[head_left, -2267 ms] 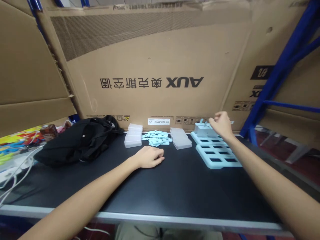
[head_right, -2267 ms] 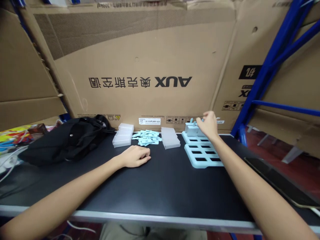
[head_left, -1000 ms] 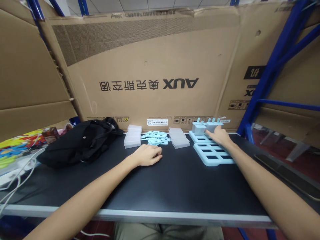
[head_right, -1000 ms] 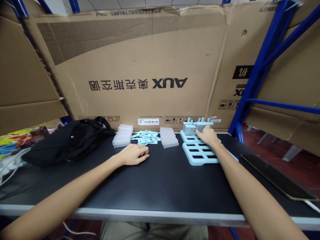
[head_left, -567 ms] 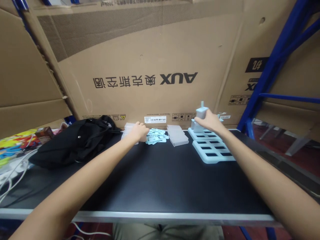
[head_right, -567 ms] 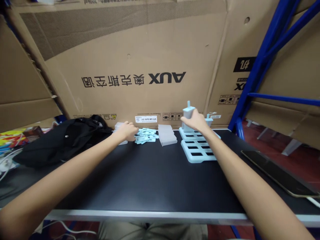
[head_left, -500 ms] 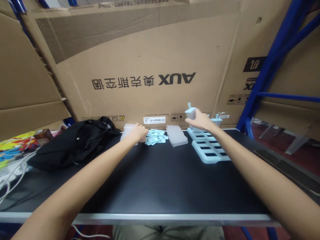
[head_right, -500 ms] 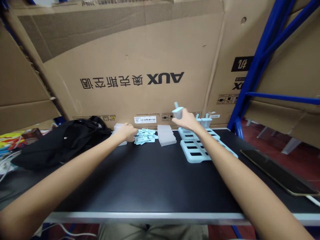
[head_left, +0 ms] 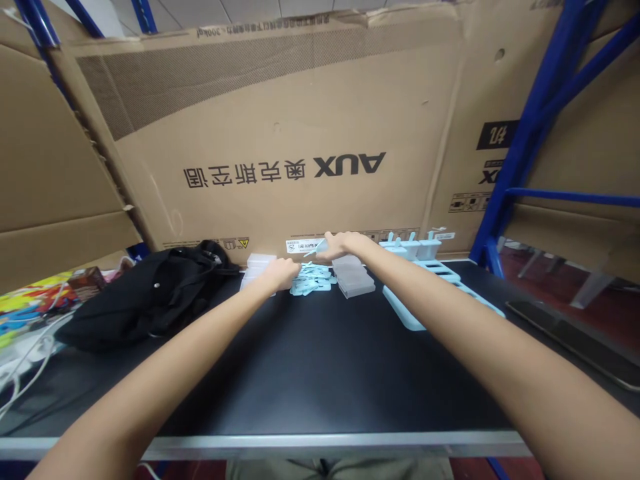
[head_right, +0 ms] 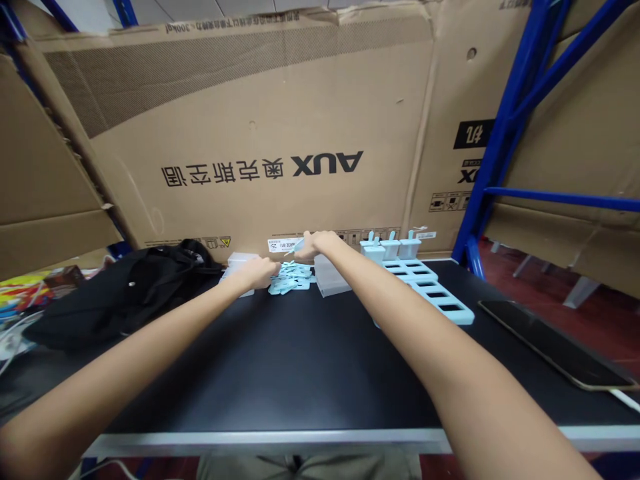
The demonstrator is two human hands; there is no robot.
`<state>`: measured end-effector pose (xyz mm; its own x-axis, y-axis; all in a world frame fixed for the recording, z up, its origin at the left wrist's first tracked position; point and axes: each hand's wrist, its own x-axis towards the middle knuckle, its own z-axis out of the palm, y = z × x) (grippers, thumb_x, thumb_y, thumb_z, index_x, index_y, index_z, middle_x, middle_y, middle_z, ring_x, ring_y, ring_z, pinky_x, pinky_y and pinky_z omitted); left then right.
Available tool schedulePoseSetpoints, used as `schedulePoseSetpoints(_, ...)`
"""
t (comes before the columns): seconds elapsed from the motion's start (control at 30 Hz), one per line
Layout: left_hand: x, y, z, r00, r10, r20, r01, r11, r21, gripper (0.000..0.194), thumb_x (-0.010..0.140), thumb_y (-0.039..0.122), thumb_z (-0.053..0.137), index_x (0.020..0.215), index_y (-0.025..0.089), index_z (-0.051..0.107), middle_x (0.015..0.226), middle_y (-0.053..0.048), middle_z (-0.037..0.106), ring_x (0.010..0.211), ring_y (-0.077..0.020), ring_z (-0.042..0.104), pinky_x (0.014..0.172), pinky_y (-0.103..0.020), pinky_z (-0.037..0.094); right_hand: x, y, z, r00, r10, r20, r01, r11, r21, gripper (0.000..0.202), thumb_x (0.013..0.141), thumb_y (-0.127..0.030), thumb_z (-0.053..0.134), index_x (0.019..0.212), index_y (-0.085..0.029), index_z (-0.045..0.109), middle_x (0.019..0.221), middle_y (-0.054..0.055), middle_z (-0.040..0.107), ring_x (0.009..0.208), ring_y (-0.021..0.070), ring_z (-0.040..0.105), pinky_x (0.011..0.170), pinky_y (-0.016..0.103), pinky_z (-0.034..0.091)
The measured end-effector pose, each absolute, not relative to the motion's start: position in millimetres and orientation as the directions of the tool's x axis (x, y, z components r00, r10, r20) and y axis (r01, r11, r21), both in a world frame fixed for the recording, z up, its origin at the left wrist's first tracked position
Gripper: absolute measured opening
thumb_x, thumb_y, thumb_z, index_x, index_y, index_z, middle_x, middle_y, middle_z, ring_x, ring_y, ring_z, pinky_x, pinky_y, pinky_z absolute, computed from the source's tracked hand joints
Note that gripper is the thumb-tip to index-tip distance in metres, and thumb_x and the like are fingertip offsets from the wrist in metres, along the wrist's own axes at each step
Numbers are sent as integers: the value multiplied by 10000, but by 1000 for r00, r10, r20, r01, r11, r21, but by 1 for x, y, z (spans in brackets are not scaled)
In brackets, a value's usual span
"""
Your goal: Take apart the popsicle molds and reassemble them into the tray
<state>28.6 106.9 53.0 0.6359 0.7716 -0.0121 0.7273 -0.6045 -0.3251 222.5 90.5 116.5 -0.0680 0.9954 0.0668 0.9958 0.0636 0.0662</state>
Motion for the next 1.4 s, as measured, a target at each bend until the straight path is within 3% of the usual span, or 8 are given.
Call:
schedulePoseSetpoints(0.1, 29, 110, 50, 654, 756, 0, 721, -623, -303, 284, 761, 81, 547, 1010, 180, 640, 971, -155, 706, 855, -274, 693, 735, -350, 491, 215, 92, 126, -37, 998, -56, 993, 43, 112, 845, 714, -692, 543, 1377, -169, 508, 1239, 204, 635, 1078, 378, 625, 888, 522, 478)
schedulePoseSetpoints(0.47, 29, 114, 50, 696, 718, -6, 689, -670, -277, 327, 724, 56, 563, 1017, 186, 625, 1055, -135, 677, 918, -273, 676, 762, -348, 501, 201, 105, 115, -67, 997, 35, 986, 60, 156, 722, 686, -641, 606, 1237, -177, 654, 1212, 186, 660, 1131, 361, 608, 918, 479, 461)
schedulePoseSetpoints(0.7, 28, 124, 49, 674, 738, -36, 708, -659, -256, 372, 721, 95, 579, 1076, 199, 617, 1082, -125, 665, 940, -267, 664, 773, -346, 508, 196, 112, 112, -81, 996, 24, 984, 76, 161, 859, 679, -733, 599, 1313, -154, 583, 1242, 200, 640, 1160, 366, 587, 957, 494, 442)
schedulePoseSetpoints(0.87, 24, 126, 55, 651, 758, -21, 734, -637, -236, 281, 757, 158, 579, 1020, 227, 648, 1017, -101, 691, 880, -244, 672, 734, -322, 503, 232, 104, 124, -43, 999, 13, 991, 41, 131, 772, 743, -635, 595, 1340, -150, 533, 1313, 199, 585, 1160, 370, 577, 941, 481, 462)
schedulePoseSetpoints(0.97, 25, 123, 61, 628, 777, 39, 762, -605, -229, 224, 849, 278, 519, 1004, 220, 671, 1005, -119, 697, 903, -267, 672, 760, -363, 503, 267, 99, 127, -85, 996, -18, 983, 87, 163, 673, 766, -566, 596, 1304, -164, 543, 1350, 185, 543, 1150, 358, 573, 913, 458, 477)
schedulePoseSetpoints(1.07, 33, 116, 62, 631, 771, 84, 766, -602, -225, 311, 916, 372, 436, 1006, 213, 689, 1008, -131, 704, 922, -281, 671, 778, -386, 502, 294, 98, 122, -131, 991, -31, 967, 134, 215, 599, 750, -499, 639, 1246, -174, 553, 1278, 168, 579, 1122, 348, 574, 907, 458, 467)
schedulePoseSetpoints(1.27, 62, 102, 45, 699, 700, 142, 712, -667, -219, 385, 892, 200, 423, 1235, 250, 591, 1154, -91, 682, 1031, -259, 637, 792, -353, 503, 310, 103, 98, -312, 949, 52, 943, 303, 141, 521, 797, -410, 613, 1247, -171, 504, 1218, 152, 571, 1129, 307, 535, 897, 406, 450)
schedulePoseSetpoints(1.4, 71, 104, 31, 784, 589, 196, 621, -753, -219, 358, 903, 205, 404, 1191, 225, 615, 1183, -82, 664, 1132, -267, 564, 866, -374, 490, 309, 114, 82, -392, 917, 69, 914, 380, 140, 464, 809, -381, 604, 1199, -147, 512, 1231, 166, 542, 1169, 315, 479, 935, 422, 431)
